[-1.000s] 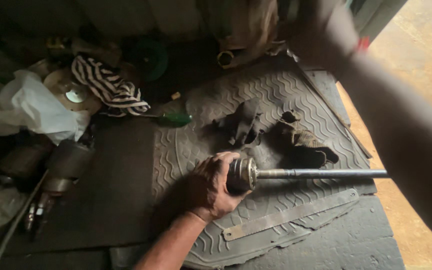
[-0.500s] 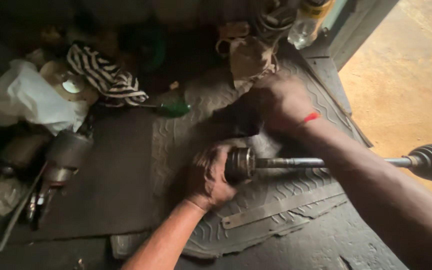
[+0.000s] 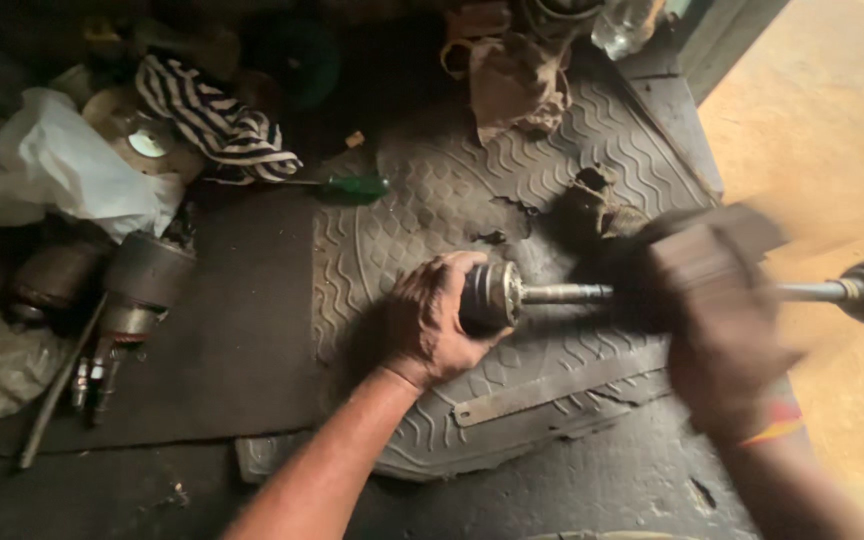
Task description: The person cleans a metal rod with a rubber boot using a rag and a flat metal tool. They repeatedly wipe the rod and use the tool to scrape or pry at the boot's edge, then wipe again. The rod is held and rotated during the process.
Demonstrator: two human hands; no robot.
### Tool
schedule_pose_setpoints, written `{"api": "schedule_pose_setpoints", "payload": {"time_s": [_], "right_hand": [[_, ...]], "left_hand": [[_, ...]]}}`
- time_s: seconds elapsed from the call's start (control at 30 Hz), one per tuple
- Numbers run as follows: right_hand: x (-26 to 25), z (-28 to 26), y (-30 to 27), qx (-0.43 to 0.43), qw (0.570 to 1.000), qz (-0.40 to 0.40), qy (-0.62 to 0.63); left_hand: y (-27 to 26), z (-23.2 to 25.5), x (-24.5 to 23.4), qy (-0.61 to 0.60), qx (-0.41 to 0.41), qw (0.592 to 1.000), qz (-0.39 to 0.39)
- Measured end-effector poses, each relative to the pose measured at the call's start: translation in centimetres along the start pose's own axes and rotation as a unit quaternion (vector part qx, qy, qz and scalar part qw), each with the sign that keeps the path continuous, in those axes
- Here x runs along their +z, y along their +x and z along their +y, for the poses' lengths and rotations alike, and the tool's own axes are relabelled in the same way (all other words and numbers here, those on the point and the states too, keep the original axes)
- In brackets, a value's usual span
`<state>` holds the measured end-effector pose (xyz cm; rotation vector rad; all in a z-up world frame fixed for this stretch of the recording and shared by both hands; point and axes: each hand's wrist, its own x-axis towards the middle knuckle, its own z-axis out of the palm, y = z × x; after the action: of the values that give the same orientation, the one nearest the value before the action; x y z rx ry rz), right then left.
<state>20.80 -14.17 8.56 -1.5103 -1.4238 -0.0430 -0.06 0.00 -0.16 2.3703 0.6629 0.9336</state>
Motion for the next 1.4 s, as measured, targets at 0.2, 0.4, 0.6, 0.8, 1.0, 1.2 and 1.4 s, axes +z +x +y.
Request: {"api": "schedule_pose_setpoints", "payload": {"time_s": [0.2,0.4,0.6,0.8,1.0,1.2,1.4], "right_hand": [[6.6,-4.4,-3.3,0.147,0.985,-0.083,-0.032],[6.7,-3.7,-2.7,0.056,0.983,-0.079,-0.156],[7.1,-1.9,-0.7,0.065,0.964,-0.121,-0.228],[8.1,2.6,1.5,0.235,0.941,-0.202,-0.136],[8.9,2.0,0.5,0.253,0.933,-0.184,-0.175],[7.0,-2.7,-5.5,0.062,0.985,-0.094,-0.128],[6.5,-2.8,-5.8,0.018,0.976,-0.156,-0.153]], "left_hand": [[-0.4,-0.7,0.4,0.016,-0.001,1.000,-0.002],[-0.4,-0.9,0.5,0.022,-0.013,0.999,-0.020],[-0.6,-1.3,0.7,0.027,0.006,1.000,-0.002],[-0.7,-0.8,0.6,0.032,0.037,0.999,0.017],[-0.3,-0.6,0.4,0.029,-0.009,0.999,-0.020],[-0.7,-1.2,0.4,0.011,0.019,1.000,0.000],[-0.6,-1.1,0.4,0.022,0.024,0.999,-0.001]]}}
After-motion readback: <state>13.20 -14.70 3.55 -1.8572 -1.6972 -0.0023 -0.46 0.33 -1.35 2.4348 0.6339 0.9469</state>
